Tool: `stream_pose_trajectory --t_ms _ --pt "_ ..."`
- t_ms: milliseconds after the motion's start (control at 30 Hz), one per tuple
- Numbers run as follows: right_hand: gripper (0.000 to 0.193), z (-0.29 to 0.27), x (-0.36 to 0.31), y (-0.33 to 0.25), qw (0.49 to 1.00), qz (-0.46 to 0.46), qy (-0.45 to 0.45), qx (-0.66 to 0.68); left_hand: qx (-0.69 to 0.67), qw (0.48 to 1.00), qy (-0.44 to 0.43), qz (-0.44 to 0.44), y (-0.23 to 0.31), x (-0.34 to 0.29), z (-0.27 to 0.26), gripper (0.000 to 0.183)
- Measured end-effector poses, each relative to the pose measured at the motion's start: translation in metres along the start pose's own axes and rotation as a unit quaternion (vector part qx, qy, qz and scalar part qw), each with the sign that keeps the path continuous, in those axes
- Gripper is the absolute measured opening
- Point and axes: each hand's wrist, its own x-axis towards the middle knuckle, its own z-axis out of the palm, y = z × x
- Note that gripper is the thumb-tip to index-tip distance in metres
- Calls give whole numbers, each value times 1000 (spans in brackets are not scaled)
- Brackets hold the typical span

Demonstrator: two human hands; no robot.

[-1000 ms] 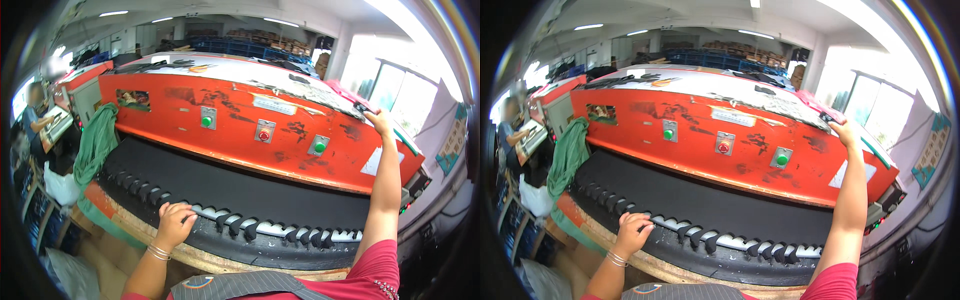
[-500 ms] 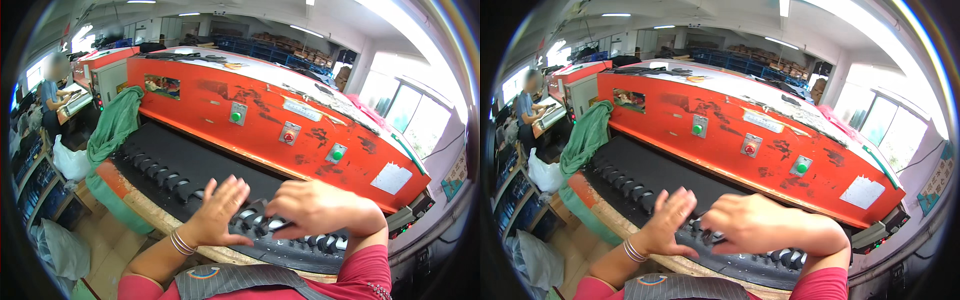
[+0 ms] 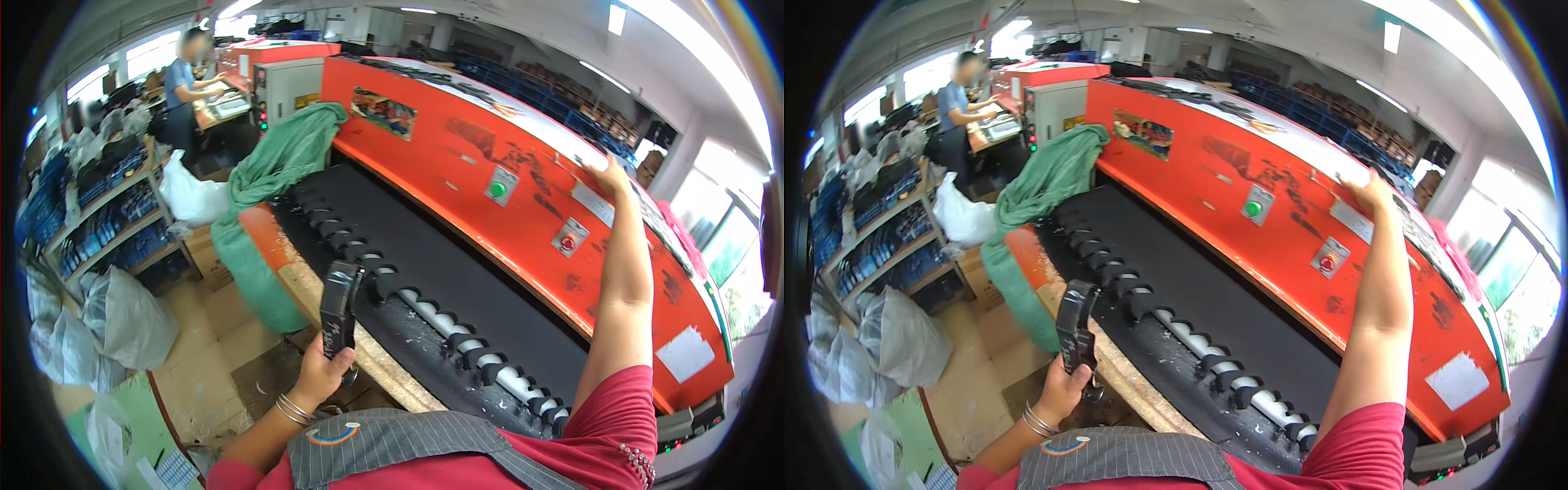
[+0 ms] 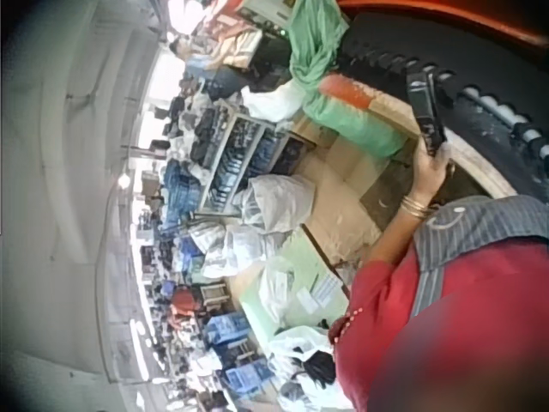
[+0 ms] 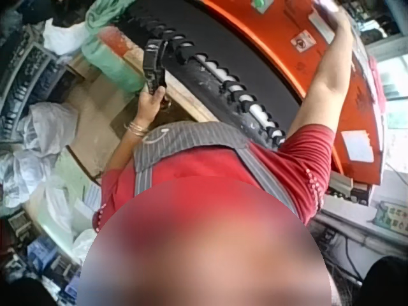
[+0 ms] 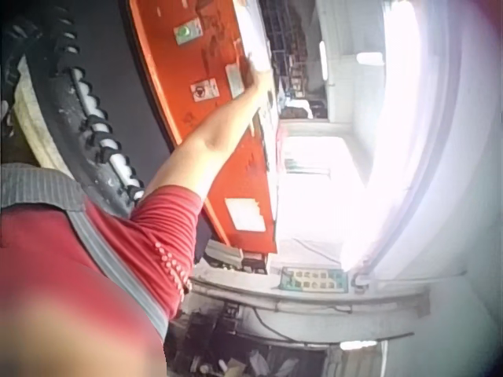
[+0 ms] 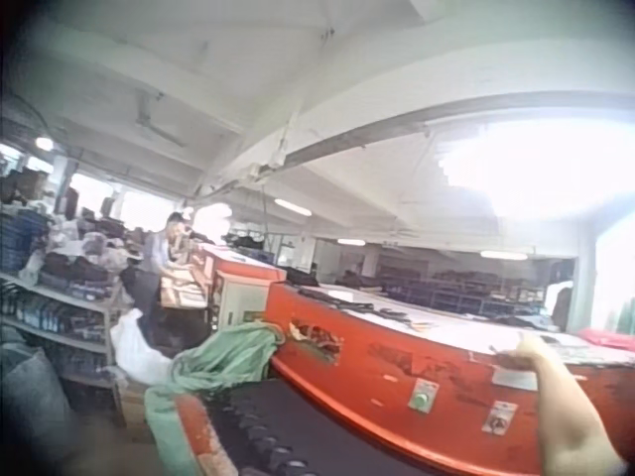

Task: Using a cutting machine and scissors to process shoe components in a factory.

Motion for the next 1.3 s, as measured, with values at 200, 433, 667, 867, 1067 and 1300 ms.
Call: stream_pose_trajectory --t_ms 200,433,667,867,1067,1300 --pt "50 25 7 14 973 -172 140 -70 -245 955 59 -157 -7 -4 -18 69" --pt "36 -23 -75 52 838 -193 402 315 -389 891 24 -234 -10 19 -11 68" --pt "26 108 -317 -25 683 -73 -299 663 -391 879 -70 -265 -28 47 39 70" --pt "30 156 -363 -58 519 121 -331 779 -273 870 -268 -313 -23 36 50 65" --pt "28 156 -350 -52 599 77 -307 735 -326 864 -198 -328 -21 19 58 61" --pt "23 171 -411 -96 547 83 -374 745 -378 863 2 -335 -10 7 26 63"
